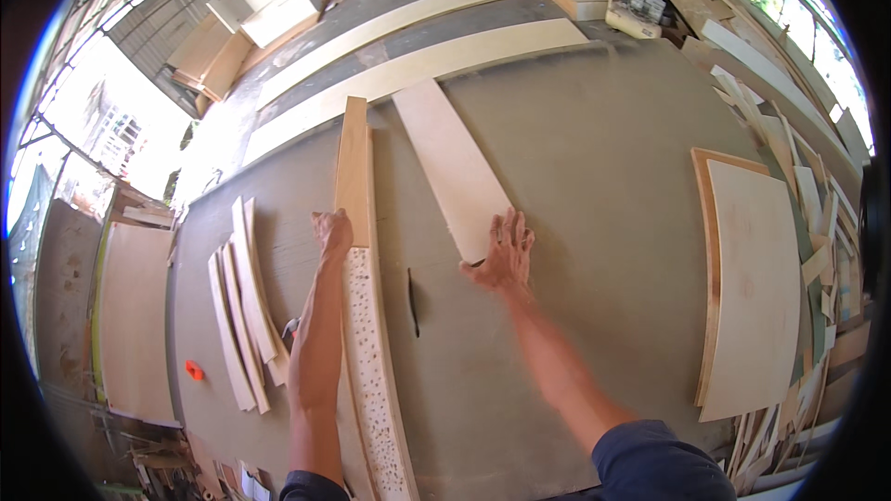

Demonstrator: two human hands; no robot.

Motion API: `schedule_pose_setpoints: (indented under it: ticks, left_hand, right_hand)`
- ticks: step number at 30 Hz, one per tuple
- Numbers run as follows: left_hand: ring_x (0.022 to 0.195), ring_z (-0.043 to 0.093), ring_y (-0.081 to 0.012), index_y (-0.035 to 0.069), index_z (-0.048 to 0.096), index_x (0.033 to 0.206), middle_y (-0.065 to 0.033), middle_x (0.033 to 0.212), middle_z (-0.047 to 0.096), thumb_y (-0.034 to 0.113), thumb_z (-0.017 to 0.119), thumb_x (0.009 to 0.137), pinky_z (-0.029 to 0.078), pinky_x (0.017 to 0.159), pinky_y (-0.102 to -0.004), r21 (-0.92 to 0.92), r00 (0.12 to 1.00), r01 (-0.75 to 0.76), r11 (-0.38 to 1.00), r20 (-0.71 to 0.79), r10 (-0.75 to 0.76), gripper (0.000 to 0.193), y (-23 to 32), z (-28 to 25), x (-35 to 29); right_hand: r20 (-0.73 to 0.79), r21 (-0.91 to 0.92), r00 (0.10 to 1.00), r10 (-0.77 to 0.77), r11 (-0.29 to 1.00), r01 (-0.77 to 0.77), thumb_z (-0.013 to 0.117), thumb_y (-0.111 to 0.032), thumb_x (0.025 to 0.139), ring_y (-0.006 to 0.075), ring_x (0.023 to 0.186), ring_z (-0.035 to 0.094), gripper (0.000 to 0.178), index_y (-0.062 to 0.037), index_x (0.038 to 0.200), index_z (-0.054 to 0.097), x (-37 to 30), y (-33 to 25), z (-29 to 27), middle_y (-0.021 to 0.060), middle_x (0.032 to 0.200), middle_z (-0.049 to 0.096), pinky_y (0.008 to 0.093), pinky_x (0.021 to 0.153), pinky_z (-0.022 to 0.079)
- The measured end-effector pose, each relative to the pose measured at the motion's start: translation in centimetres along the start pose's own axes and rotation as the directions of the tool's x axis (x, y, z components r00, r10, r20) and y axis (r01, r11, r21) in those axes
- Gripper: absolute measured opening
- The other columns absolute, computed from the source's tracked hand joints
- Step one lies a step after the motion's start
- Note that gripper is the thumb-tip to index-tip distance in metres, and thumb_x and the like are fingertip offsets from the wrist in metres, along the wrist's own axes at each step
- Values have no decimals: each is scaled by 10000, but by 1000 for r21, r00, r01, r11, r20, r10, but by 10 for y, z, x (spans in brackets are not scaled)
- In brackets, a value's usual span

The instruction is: The person positions a rectangular piece of plywood on a table saw and cuts it into two smaller pieces. They then pick up a larger sheet of plywood, place it on the saw, and cut it as well. The person uses a hammer to tap a wooden guide rail into place and uses a tape measure to measure the rail.

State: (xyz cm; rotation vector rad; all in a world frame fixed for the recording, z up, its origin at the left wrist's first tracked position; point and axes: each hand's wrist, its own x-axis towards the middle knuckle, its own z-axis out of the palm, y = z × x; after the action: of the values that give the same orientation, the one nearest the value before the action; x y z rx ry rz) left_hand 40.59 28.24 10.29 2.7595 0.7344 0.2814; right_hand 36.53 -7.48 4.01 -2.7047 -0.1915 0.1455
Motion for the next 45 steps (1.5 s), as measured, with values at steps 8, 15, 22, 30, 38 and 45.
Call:
schedule_pose_setpoints:
  ticks: [8, 15, 22, 30, 38, 45]
  left_hand:
    - [1064, 582, -444, -142, 598, 1038, -313, 1083, 607, 309, 514, 1004, 430, 986, -522, 110, 950, 150, 983, -292, -113, 460, -214, -166, -110]
    - [1381, 414, -470, -99, 502, 1323, -299, 1449, 435, 213, 633, 936, 363, 1149, -514, 0, 798, 452, 892, -447, -404, 515, -226, -186, -302]
    - [1133, 654, -282, 3, 671, 1180, -172, 1272, 662, 86, 762, 865, 523, 991, -407, -730, 990, 97, 677, -1, -143, 338, -65, -69, -502]
    - [1123, 636, -183, -27, 550, 1336, -123, 1201, 670, 17, 776, 873, 536, 956, -341, -923, 955, 294, 249, 270, -125, 518, 85, -26, -650]
    - [942, 668, -178, -33, 528, 1319, -124, 1089, 674, -5, 651, 974, 553, 814, -300, -947, 635, -80, 310, -289, -717, 367, 47, -115, -748]
    - [934, 693, -229, -26, 459, 1400, -150, 1085, 681, 150, 479, 1097, 592, 784, -335, -981, 438, -25, 191, -183, -880, 351, -22, -136, -871]
  right_hand:
    - [-38, 23, 999, -5, 1000, 6, 769, -648, 717, 420, 1564, 110, 1234, -23, 1623, 211, -7, 0, -4, 254, 1698, 81, 572, 1242, 157]
    - [59, -34, 995, 76, 997, -74, 824, -646, 663, 420, 1561, 120, 1304, -52, 1635, 188, -70, 23, -12, 243, 1704, 48, 595, 1229, 180]
    - [204, 192, 966, 156, 962, -196, 847, -746, 552, 483, 1519, 190, 1431, -68, 1633, 200, -243, 72, -47, 249, 1678, 141, 674, 1180, 234]
    - [335, 638, 942, 12, 732, -237, 883, -732, 561, 424, 1314, 478, 1288, 12, 1505, 422, -442, 77, -48, 262, 1422, 473, 458, 1089, 441]
    - [554, 806, 828, -84, 302, -509, 612, -330, 1023, 131, 777, 655, 296, -60, 1143, 637, -427, 126, 20, 13, 977, 673, 284, 699, 505]
    - [477, 877, 847, -234, 186, -443, 673, -226, 996, 111, 714, 649, 417, 27, 1318, 595, -385, 79, 23, 21, 877, 655, 281, 634, 517]
